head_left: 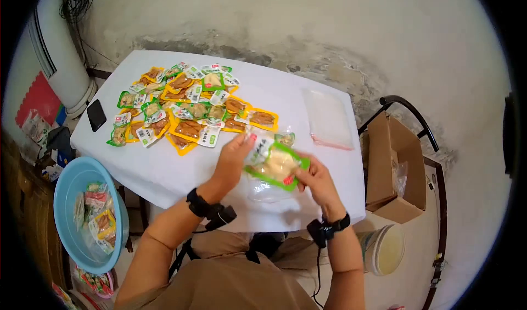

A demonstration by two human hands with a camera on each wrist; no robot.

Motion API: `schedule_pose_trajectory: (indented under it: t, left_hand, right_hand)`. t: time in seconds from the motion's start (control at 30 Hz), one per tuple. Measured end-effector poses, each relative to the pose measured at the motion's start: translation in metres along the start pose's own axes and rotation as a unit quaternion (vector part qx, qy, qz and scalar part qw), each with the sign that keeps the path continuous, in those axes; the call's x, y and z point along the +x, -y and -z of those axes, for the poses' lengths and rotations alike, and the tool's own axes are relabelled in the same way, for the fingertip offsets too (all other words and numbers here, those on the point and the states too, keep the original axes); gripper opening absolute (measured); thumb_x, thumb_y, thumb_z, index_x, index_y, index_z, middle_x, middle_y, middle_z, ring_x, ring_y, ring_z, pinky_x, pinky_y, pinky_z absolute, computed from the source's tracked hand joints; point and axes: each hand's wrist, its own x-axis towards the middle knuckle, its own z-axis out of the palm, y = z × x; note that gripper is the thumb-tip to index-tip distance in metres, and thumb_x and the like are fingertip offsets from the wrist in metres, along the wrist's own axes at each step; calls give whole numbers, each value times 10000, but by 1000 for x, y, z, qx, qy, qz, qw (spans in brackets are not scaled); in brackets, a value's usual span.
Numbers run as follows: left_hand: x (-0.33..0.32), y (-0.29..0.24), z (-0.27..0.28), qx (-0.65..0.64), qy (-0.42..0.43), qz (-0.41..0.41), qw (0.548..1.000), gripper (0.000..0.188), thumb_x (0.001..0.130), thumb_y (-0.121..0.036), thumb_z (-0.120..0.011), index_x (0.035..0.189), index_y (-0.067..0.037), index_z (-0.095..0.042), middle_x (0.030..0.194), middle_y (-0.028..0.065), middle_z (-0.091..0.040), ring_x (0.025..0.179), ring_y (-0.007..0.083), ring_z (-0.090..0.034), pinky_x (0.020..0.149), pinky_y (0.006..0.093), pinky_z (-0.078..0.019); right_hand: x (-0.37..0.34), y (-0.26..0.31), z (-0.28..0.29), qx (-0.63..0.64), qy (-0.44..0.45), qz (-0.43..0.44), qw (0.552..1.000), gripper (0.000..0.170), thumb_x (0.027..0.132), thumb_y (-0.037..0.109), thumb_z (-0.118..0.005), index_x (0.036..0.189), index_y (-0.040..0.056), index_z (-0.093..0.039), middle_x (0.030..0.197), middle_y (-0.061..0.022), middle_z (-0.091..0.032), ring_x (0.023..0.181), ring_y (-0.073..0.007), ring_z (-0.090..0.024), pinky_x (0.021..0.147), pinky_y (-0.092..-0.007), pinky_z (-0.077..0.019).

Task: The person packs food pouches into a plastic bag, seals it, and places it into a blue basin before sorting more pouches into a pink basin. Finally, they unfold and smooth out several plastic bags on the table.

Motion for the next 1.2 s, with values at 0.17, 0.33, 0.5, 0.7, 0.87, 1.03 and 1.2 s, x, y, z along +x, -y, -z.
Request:
schedule_pose_trajectory:
  t: [0.17, 0.33, 0.5, 0.7, 0.87, 1.03, 1.2]
  left_hand:
    - [-38, 38, 15, 237, 2, 83, 968, 242, 923, -238, -387, 894, -52, -540, 784, 5, -582, 736, 81, -554, 634, 211, -433]
    - [-60, 39, 17, 454, -30, -127, 881, 171, 822, -186, -555, 911, -41, -556, 828, 47, -567, 791, 165, -542, 687, 254, -435]
    - [-67, 43, 7, 651, 83, -295, 695, 254, 709, -137, -651, 932, -53, -564, 918, 84, -540, 838, 272, -522, 686, 333, -452]
    - [-60, 60, 7, 603, 83, -265, 747, 162, 724, -43, -611, 885, -46, -591, 781, 94, -553, 727, 269, -547, 604, 345, -460]
    - [-60, 59, 4, 554, 46, -303, 774, 129, 733, -37, -605, 856, -73, -598, 766, 74, -547, 709, 249, -552, 586, 336, -466]
    - [-65, 62, 5, 552, 44, -309, 773, 159, 719, -25, -617, 869, -75, -607, 775, 72, -553, 704, 245, -555, 578, 330, -468]
    - [-66, 62, 6, 541, 55, -325, 773, 187, 705, -19, -624, 882, -81, -621, 766, 60, -553, 692, 232, -553, 563, 320, -466]
  right_hand:
    - [-55, -67, -3, 63, -49, -86, 993, 198, 828, 179, -608, 954, 28, -587, 633, 17, -541, 466, -38, -427, 437, -175, -355]
    - [-101, -83, 5, 124, -153, -138, 971, 239, 819, 159, -608, 1002, 7, -582, 689, 1, -582, 485, -38, -454, 416, -165, -350]
    - [-131, -105, 30, 183, -102, -137, 968, 227, 820, 143, -599, 991, -5, -582, 729, -16, -613, 516, -35, -494, 424, -161, -381]
    - [-124, -102, 25, 83, -122, -189, 971, 225, 822, 187, -604, 957, 7, -591, 700, 0, -599, 486, -40, -467, 438, -177, -383]
    - [-102, -107, 16, 126, -174, -137, 967, 222, 831, 205, -593, 943, 14, -586, 680, -8, -593, 468, -51, -473, 435, -182, -397]
    - [-90, -117, 5, 155, -172, -135, 963, 206, 832, 201, -594, 920, 15, -579, 680, -28, -592, 466, -62, -488, 416, -192, -410]
    - [-74, -118, -11, 247, -179, -88, 948, 234, 843, 184, -577, 958, -17, -545, 718, -68, -594, 482, -90, -510, 444, -218, -449]
